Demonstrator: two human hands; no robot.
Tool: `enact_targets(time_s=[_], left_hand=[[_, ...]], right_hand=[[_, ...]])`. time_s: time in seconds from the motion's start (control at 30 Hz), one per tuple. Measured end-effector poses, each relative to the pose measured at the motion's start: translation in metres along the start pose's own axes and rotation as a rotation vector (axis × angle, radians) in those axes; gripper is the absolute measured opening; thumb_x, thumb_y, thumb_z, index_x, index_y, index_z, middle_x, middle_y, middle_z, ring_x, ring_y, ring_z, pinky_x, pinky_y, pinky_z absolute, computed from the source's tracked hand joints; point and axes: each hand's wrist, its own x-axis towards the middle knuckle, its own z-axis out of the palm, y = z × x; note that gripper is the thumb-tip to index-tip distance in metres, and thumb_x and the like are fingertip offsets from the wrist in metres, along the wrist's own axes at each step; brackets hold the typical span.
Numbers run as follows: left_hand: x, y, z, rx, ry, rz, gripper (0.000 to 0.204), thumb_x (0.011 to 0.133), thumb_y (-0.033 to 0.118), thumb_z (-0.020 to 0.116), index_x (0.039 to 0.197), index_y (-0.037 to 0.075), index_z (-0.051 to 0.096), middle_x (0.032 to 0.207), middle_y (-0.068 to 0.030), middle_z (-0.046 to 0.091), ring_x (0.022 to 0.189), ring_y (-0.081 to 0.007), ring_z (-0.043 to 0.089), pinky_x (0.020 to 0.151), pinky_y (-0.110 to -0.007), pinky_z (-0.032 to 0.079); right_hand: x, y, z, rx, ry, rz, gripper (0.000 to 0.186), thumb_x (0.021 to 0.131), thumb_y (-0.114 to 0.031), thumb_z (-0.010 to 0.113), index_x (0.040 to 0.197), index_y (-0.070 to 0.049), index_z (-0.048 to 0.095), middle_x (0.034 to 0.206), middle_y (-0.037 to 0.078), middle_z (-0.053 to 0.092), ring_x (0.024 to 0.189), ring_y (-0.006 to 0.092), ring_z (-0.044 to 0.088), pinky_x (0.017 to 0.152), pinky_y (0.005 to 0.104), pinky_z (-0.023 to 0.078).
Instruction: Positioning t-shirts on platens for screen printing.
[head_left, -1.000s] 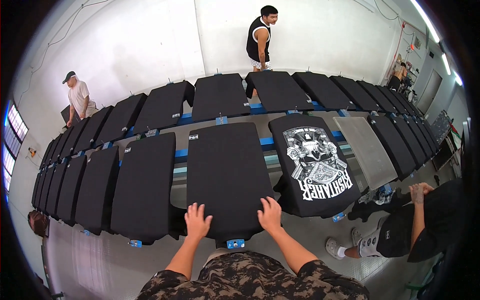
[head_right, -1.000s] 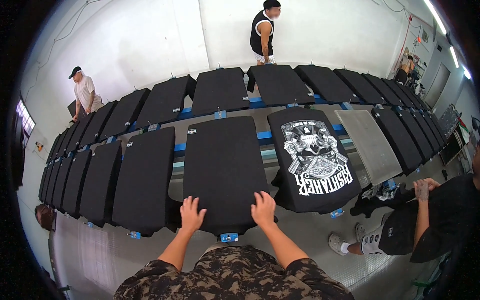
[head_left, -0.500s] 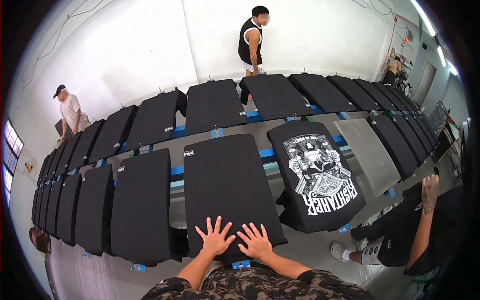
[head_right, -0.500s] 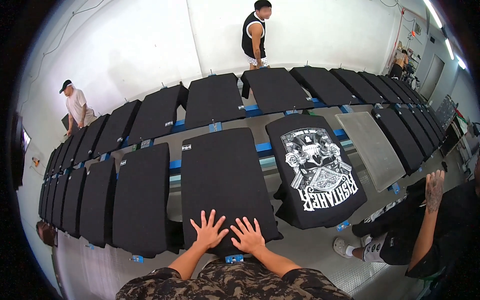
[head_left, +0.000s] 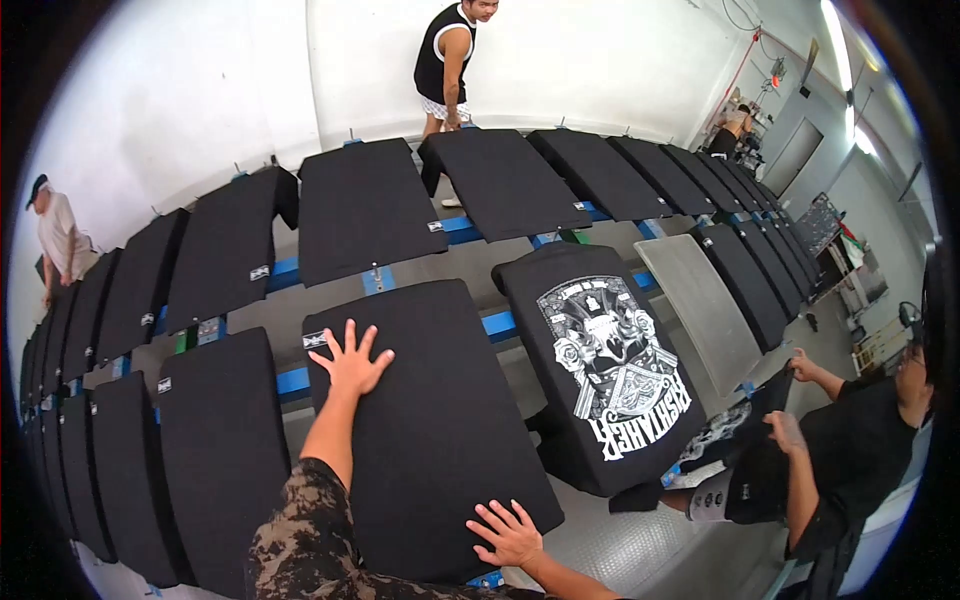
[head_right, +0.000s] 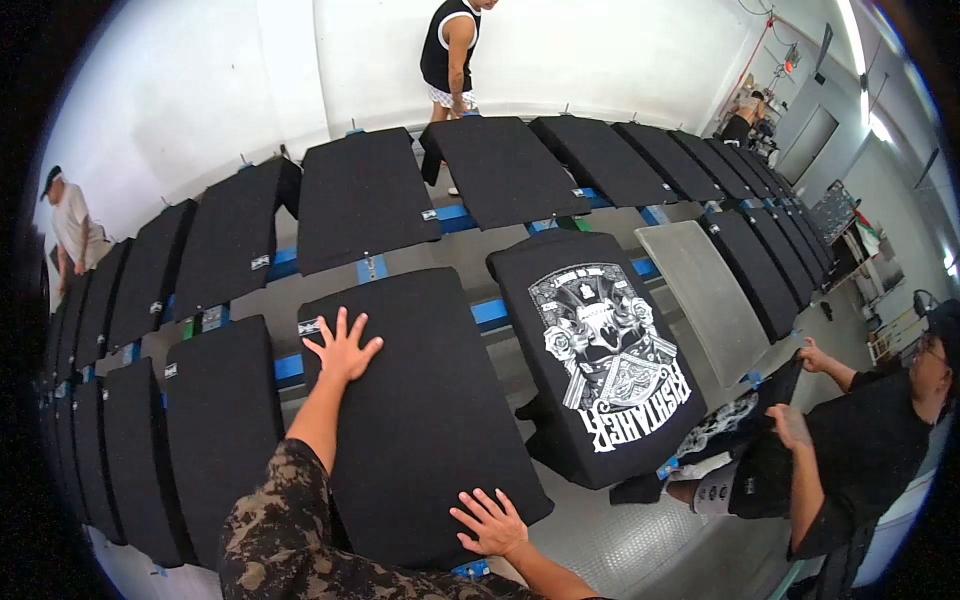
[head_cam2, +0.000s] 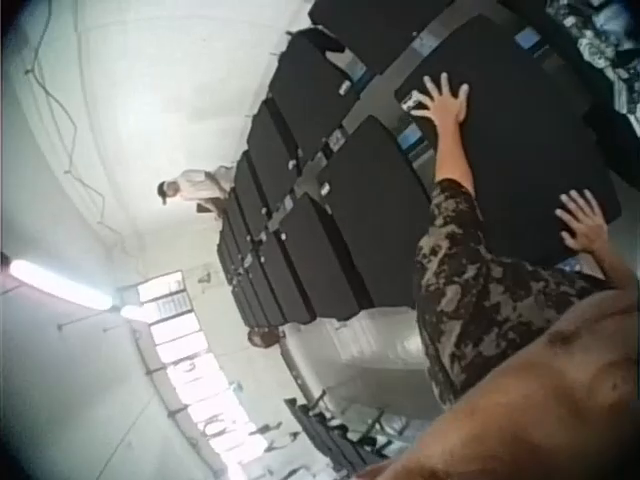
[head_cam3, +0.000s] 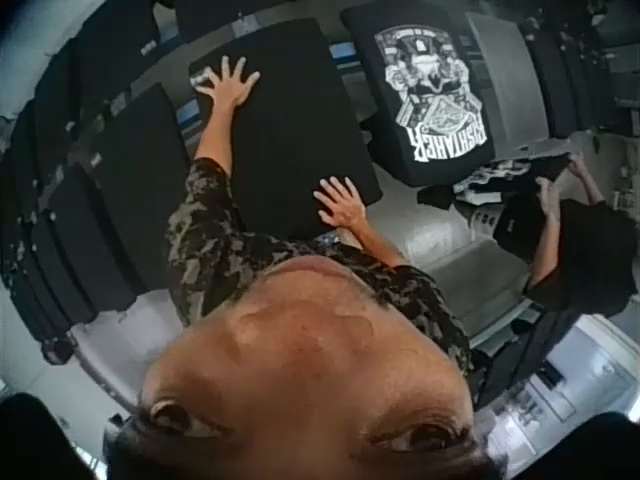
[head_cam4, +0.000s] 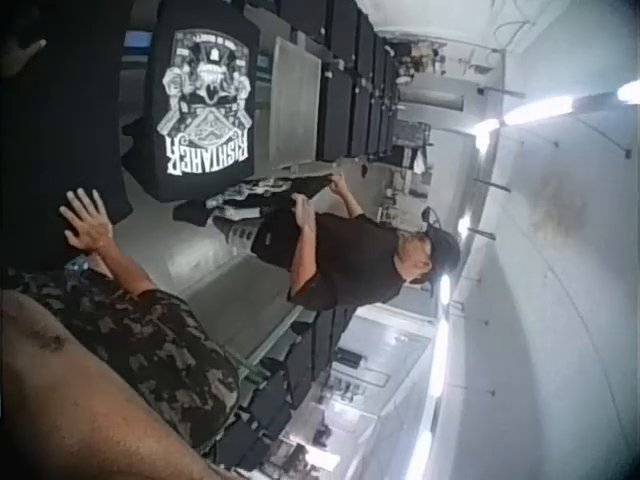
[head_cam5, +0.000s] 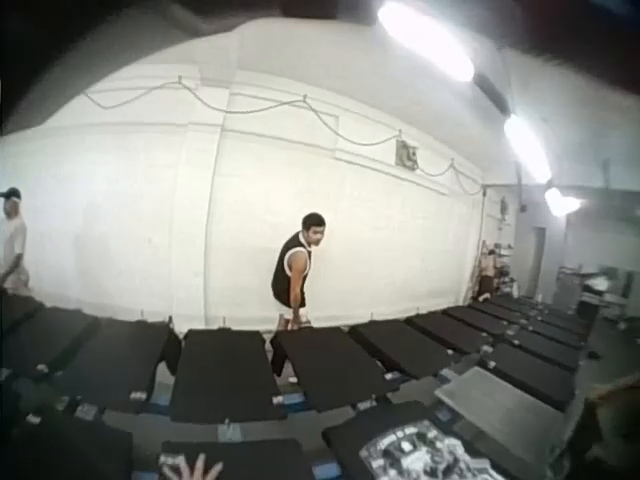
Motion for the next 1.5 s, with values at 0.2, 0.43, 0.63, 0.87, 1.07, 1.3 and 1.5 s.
enact_targets(time_s=[0.2, 0.43, 0.63, 0.87, 1.07, 1.3, 1.5], left_hand=[[0.027, -0.001, -0.003, 0.040, -0.008, -0.021, 0.069, 0.080, 0.068, 0.032, 0.139, 0.033, 0.024, 0.149, -0.0026, 0.005, 0.134, -0.0404, -0.002, 0.093, -0.073, 0.001], [-0.009, -0.016, 0.022, 0.041, -0.001, 0.055, 0.064, 0.086, 0.061, 0.025, 0.140, 0.026, 0.023, 0.149, -0.0038, 0.004, 0.136, -0.0335, -0.003, 0.096, -0.069, -0.003], [-0.095, -0.015, 0.037, 0.074, -0.010, 0.095, 0.065, 0.088, 0.059, 0.024, 0.141, 0.021, 0.021, 0.149, -0.0071, 0.003, 0.136, -0.0342, -0.003, 0.097, -0.069, -0.002], [-0.220, -0.013, 0.074, 0.117, 0.061, 0.206, 0.065, 0.087, 0.058, 0.028, 0.139, 0.020, 0.027, 0.148, -0.0095, 0.007, 0.135, -0.0362, 0.001, 0.097, -0.069, 0.000], [-0.309, -0.024, 0.094, 0.133, 0.041, 0.221, 0.063, 0.087, 0.057, 0.029, 0.138, 0.020, 0.028, 0.148, -0.0092, 0.005, 0.135, -0.0362, 0.001, 0.095, -0.070, 0.006], [-0.342, -0.019, 0.094, 0.134, -0.019, 0.191, 0.061, 0.089, 0.055, 0.026, 0.140, 0.022, 0.024, 0.148, -0.0081, 0.003, 0.135, -0.0340, -0.001, 0.096, -0.069, 0.008], [-0.344, -0.022, 0.090, 0.090, -0.049, 0.170, 0.064, 0.087, 0.057, 0.028, 0.140, 0.021, 0.024, 0.148, -0.0076, 0.003, 0.135, -0.0340, -0.001, 0.096, -0.069, 0.008]], right_hand=[[0.003, -0.001, -0.004, -0.044, -0.037, 0.024, 0.048, 0.077, -0.047, 0.054, 0.122, -0.030, 0.052, 0.135, -0.001, 0.041, 0.127, 0.0184, 0.034, 0.104, 0.0434, 0.023], [0.003, -0.003, -0.002, -0.071, 0.059, -0.009, 0.044, 0.074, -0.045, 0.054, 0.114, -0.028, 0.057, 0.129, 0.000, 0.047, 0.119, 0.0195, 0.043, 0.102, 0.0435, 0.027], [0.002, -0.002, 0.001, -0.081, 0.158, -0.054, 0.045, 0.073, -0.044, 0.056, 0.114, -0.025, 0.058, 0.129, 0.001, 0.047, 0.119, 0.0205, 0.043, 0.101, 0.0446, 0.028], [0.000, 0.002, 0.004, -0.016, 0.189, -0.041, 0.042, 0.077, -0.042, 0.055, 0.114, -0.023, 0.057, 0.131, 0.000, 0.045, 0.122, 0.0196, 0.038, 0.103, 0.0439, 0.023], [-0.008, -0.005, -0.024, 0.849, 0.377, 0.301, 0.017, 0.079, -0.011, 0.062, 0.095, -0.003, 0.064, 0.102, 0.011, 0.061, 0.095, 0.0215, 0.058, 0.084, 0.0313, 0.045], [-0.085, 0.007, -0.035, 1.292, 0.265, 0.476, 0.019, 0.084, -0.012, 0.058, 0.099, 0.000, 0.062, 0.086, 0.005, 0.064, 0.078, 0.0098, 0.058, 0.071, 0.0229, 0.046], [-0.143, 0.010, -0.050, 1.407, 0.288, 0.766, 0.020, 0.085, -0.010, 0.056, 0.099, 0.002, 0.061, 0.090, 0.009, 0.064, 0.079, 0.0137, 0.060, 0.073, 0.0265, 0.049]])
